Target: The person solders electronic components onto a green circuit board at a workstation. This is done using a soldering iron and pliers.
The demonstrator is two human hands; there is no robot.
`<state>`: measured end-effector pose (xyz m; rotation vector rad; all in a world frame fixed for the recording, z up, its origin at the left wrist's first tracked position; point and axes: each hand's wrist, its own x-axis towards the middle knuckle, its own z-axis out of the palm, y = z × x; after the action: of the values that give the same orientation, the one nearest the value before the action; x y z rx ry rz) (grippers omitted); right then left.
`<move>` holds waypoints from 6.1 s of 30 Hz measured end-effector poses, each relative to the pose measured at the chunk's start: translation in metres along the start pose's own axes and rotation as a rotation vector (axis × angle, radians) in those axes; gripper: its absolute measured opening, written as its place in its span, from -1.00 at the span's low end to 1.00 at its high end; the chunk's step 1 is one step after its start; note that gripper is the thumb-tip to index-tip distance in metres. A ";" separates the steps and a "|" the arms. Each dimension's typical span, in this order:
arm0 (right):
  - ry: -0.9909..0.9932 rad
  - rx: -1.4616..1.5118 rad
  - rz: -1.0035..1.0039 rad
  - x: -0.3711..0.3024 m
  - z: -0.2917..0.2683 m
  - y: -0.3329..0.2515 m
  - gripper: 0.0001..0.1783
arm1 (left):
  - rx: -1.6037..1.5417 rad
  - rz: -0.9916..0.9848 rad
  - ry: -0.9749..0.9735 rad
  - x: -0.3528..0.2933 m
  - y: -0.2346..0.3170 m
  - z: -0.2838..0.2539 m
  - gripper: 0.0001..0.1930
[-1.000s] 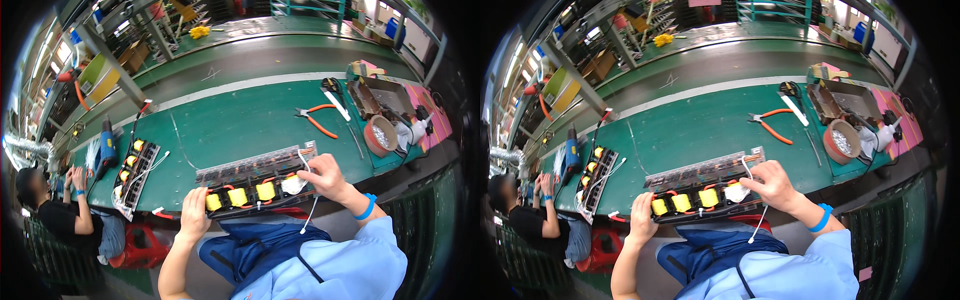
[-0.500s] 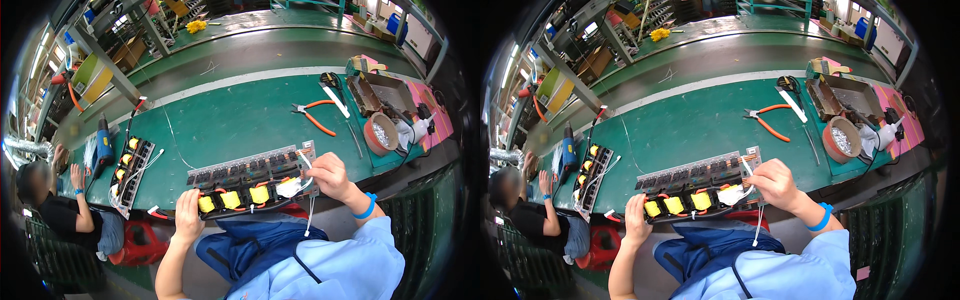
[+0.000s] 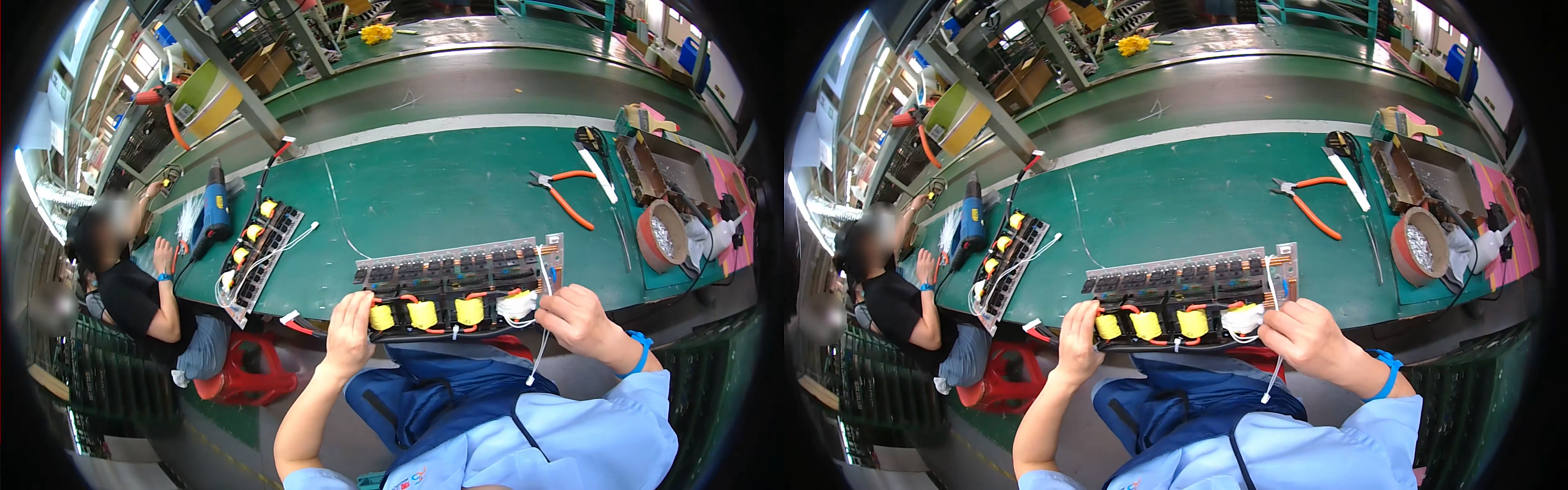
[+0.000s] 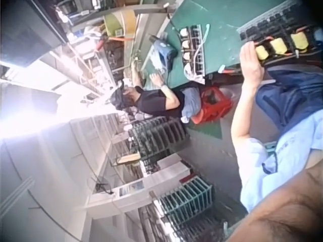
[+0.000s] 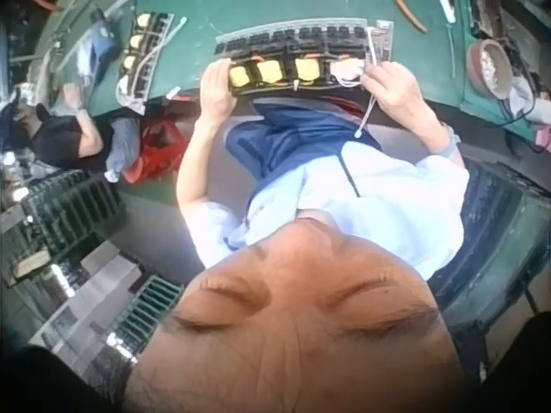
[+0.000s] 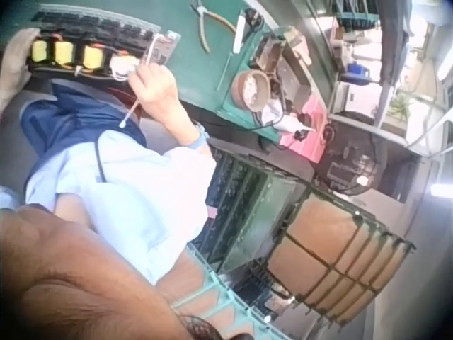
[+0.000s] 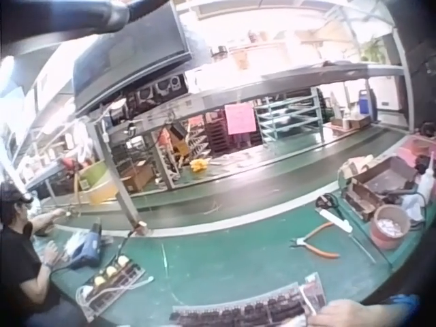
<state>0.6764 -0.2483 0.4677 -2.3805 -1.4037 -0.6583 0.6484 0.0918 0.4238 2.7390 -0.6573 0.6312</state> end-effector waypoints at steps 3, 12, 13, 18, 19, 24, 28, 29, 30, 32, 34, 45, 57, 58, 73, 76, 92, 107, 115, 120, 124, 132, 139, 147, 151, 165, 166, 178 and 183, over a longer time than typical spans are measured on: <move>0.053 0.025 -0.021 0.003 0.005 -0.007 -0.80 | 0.003 -0.015 -0.001 0.001 0.004 -0.001 -0.36; 0.130 -0.057 -0.039 0.006 0.013 -0.017 -0.84 | 0.011 -0.019 -0.003 0.000 0.003 -0.001 -0.36; 0.167 -0.053 -0.032 0.006 0.016 -0.019 -0.84 | 0.024 -0.019 0.004 -0.002 0.002 -0.002 -0.36; 0.149 -0.117 -0.012 -0.003 0.013 -0.012 -0.86 | 0.029 0.004 0.026 -0.007 0.000 0.004 -0.35; 0.153 -0.113 -0.020 -0.006 0.013 -0.012 -0.87 | 0.023 0.003 0.031 -0.008 0.001 0.005 -0.35; 0.238 -0.094 0.029 -0.001 0.020 -0.009 -0.87 | 0.042 0.001 0.012 0.000 -0.001 0.004 -0.33; 0.208 -0.048 0.013 0.005 0.024 -0.014 -0.88 | 0.028 -0.010 0.009 0.000 0.002 0.003 -0.35; 0.208 -0.047 0.011 0.006 0.022 -0.013 -0.88 | 0.029 -0.012 0.010 0.000 0.001 0.003 -0.35; 0.196 -0.078 0.007 0.008 0.019 -0.012 -0.87 | 0.033 -0.007 0.012 0.000 0.001 0.003 -0.35; 0.178 -0.117 -0.001 0.009 0.014 -0.005 -0.87 | 0.036 0.000 0.015 0.000 0.000 0.003 -0.35; 0.160 -0.141 -0.011 0.007 0.011 -0.005 -0.87 | 0.032 -0.001 0.009 0.001 -0.001 0.004 -0.35; 0.208 -0.287 0.120 0.009 0.005 0.050 -0.85 | 0.031 -0.001 0.024 -0.002 0.001 0.004 -0.34; 0.010 -0.269 0.113 0.040 -0.003 0.052 -0.85 | 0.064 0.101 0.126 -0.018 -0.004 0.012 -0.33; -0.012 -0.185 0.122 0.041 -0.009 0.049 -0.83 | 0.064 0.103 0.125 -0.019 -0.004 0.011 -0.33; -0.160 -0.041 0.067 0.008 -0.045 0.059 -0.87 | 0.379 0.465 0.091 0.005 0.051 -0.070 -0.52; -0.272 0.044 0.148 -0.002 -0.045 0.068 -0.86 | 0.346 0.449 0.084 0.015 0.059 -0.074 -0.52; 0.188 -0.080 0.211 0.013 -0.020 0.084 -0.87 | 0.145 0.287 0.120 0.021 0.027 -0.044 -0.61; 0.428 0.620 0.666 -0.051 -0.002 0.094 -0.92 | 0.223 0.379 0.260 0.012 0.047 -0.057 -0.68; 0.639 0.514 0.353 -0.024 -0.040 0.052 -0.82 | 0.452 0.513 0.164 0.007 0.069 -0.111 -0.79; 0.741 -0.059 0.048 0.003 -0.089 0.054 -0.76 | 0.243 0.333 0.183 0.008 0.058 -0.091 -0.51; 0.648 -0.332 0.004 0.008 -0.112 0.044 -0.64 | 0.103 0.186 0.181 0.021 0.059 -0.054 -0.43; 0.517 -0.064 0.017 -0.004 -0.089 0.027 -0.64 | -0.084 -0.046 0.048 0.019 0.026 -0.009 -0.38; 0.026 1.152 -0.004 -0.015 -0.067 0.030 -0.88 | -0.168 -0.085 -0.037 0.026 0.013 0.001 -0.33; 0.043 1.111 0.173 -0.013 -0.033 0.020 -0.99 | -0.139 -0.088 0.018 0.005 0.014 0.011 -0.20; 0.101 0.468 0.306 -0.018 -0.024 0.018 -0.82 | -0.192 -0.110 0.007 0.000 0.013 0.014 -0.24; 0.105 1.857 0.196 -0.020 -0.030 -0.005 -0.49 | -0.119 0.008 0.113 0.000 0.023 -0.001 -0.40; -0.010 1.958 0.324 -0.023 -0.028 -0.005 -0.50 | -0.098 0.021 0.128 -0.002 0.022 -0.001 -0.41; -0.136 2.383 0.637 -0.050 0.039 -0.022 -0.56 | -0.089 0.005 0.129 0.002 0.020 0.002 -0.52; -0.218 2.394 0.536 -0.052 0.046 -0.024 -0.48 | -0.053 0.035 0.167 0.000 0.022 0.004 -0.54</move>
<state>0.6444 -0.2535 0.4020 -0.5495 -0.4590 1.0059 0.6396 0.0716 0.4239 2.5963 -0.6735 0.8278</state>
